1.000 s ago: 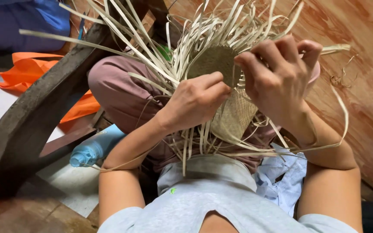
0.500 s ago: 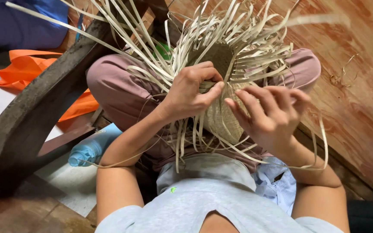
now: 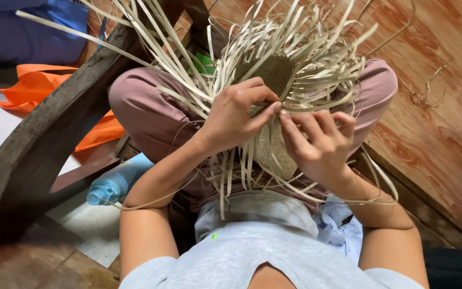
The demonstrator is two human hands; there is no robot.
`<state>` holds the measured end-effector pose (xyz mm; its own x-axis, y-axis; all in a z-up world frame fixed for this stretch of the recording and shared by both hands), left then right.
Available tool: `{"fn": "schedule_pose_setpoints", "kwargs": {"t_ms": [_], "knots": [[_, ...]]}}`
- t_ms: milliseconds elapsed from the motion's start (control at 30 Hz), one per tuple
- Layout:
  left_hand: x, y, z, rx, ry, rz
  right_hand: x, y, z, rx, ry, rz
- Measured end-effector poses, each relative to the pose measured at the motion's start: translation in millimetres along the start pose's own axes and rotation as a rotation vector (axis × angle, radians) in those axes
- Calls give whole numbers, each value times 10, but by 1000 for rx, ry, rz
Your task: Weaving a hat by hand using dried plant fibers
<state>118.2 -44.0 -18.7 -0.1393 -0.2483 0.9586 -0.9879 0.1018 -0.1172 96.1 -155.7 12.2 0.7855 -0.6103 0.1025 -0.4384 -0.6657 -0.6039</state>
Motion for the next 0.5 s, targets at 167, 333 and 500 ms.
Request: {"fn": "schedule_pose_setpoints", "kwargs": {"t_ms": [167, 333, 500], "knots": [[-50, 6, -26, 54, -109, -10, -144, 1, 17, 0, 24, -38], [23, 32, -16, -43, -140, -66, -185, -37, 25, -33, -24, -67], [-45, 59, 45, -1, -196, 36, -5, -94, -96, 21, -72, -57]]}}
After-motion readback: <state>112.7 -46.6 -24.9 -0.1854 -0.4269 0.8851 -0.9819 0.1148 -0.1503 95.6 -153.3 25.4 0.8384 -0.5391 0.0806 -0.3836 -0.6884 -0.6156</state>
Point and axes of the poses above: each hand's wrist, its own y-axis away from the middle knuckle, its own z-axis out of the palm, x = y × z, the point moved 8 cm from there along -y, towards the middle knuckle, and after that the axes turned 12 degrees about y, right-handed, at the moved point
